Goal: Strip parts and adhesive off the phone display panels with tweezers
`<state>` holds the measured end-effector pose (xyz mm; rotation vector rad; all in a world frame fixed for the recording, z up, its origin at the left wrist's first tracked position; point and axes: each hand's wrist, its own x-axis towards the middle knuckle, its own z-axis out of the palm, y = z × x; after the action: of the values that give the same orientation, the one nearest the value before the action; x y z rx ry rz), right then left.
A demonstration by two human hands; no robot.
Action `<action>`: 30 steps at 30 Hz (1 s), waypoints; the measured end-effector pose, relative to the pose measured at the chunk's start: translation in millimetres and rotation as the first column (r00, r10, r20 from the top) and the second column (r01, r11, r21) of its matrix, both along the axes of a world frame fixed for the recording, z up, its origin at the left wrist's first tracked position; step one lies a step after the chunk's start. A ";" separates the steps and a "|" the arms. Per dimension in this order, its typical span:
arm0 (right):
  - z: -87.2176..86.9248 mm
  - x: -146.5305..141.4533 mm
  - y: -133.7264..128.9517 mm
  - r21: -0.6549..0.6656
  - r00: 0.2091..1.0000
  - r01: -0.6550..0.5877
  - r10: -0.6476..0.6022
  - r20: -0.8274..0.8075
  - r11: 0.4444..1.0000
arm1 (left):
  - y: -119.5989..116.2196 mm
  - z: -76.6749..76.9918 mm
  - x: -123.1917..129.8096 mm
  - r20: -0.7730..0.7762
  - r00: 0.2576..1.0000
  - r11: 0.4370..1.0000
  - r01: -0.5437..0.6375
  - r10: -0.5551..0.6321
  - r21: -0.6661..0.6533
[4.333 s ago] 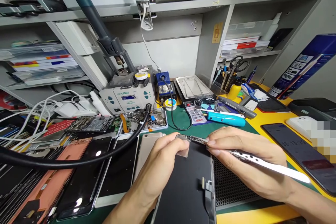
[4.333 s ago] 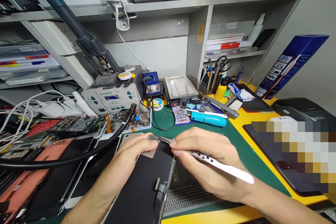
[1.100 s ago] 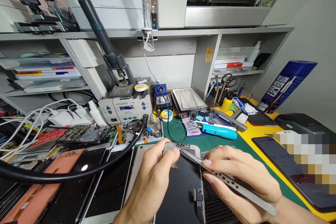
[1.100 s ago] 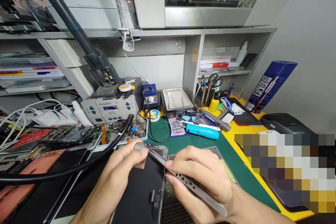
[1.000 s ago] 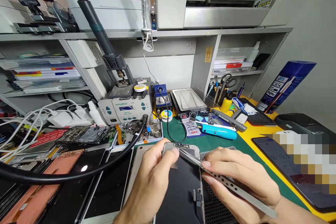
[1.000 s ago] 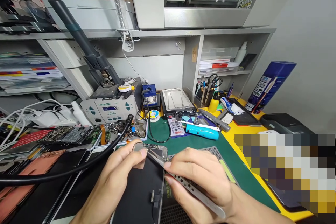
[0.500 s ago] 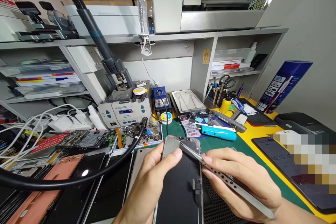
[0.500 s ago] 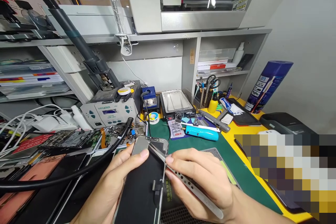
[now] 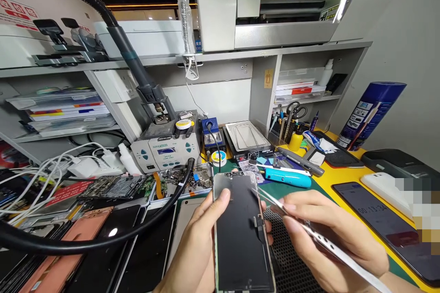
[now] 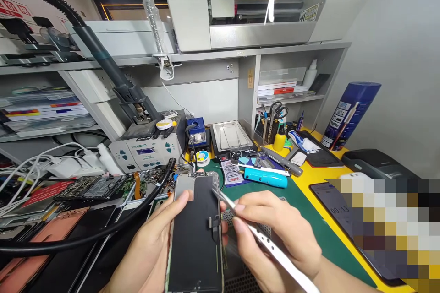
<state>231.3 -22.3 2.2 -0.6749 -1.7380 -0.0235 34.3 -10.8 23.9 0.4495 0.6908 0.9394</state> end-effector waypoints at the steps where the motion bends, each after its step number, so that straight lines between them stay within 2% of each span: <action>1: 1.3 -1.2 0.4 0.008 1.000 0.015 -0.015 -0.020 1.000 | 0.6 0.1 -0.2 0.014 0.999 0.999 0.039 -0.039 0.011; 5: 6.5 -3.3 2.4 0.023 0.996 0.074 -0.075 0.039 0.997 | 2.0 -0.8 -3.2 0.115 0.974 0.980 0.185 -0.193 0.079; 10: 10.2 -1.3 3.4 0.069 0.979 0.125 -0.135 0.156 0.990 | 1.9 3.4 -0.7 0.270 0.934 0.967 0.196 -0.234 0.161; 14: 7.3 0.3 2.9 0.071 0.972 0.138 -0.149 0.182 0.988 | 2.5 4.3 1.7 0.331 0.893 0.950 0.262 -0.305 0.171; 17: 4.5 -0.1 3.6 0.063 0.975 0.123 -0.132 0.176 0.990 | 2.5 0.2 -0.8 0.342 0.898 0.958 0.234 -0.278 0.164; 21: 4.7 -1.4 5.4 0.056 0.977 0.127 -0.135 0.164 0.990 | 0.6 -5.0 -3.7 0.314 0.926 0.978 0.192 -0.208 0.082; 26: 4.9 -1.2 5.2 0.066 0.970 0.140 -0.150 0.193 0.988 | -2.5 -4.6 -5.0 0.304 0.928 0.976 0.215 -0.214 0.030; 30: 0.5 -0.2 3.8 0.014 0.974 0.126 -0.126 0.191 0.992 | -3.6 -4.1 -7.8 0.266 0.934 0.968 0.252 -0.238 -0.018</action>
<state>231.0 -18.5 2.7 -0.8024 -1.8756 -0.1833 26.5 -14.4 19.9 0.3482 0.4057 0.7258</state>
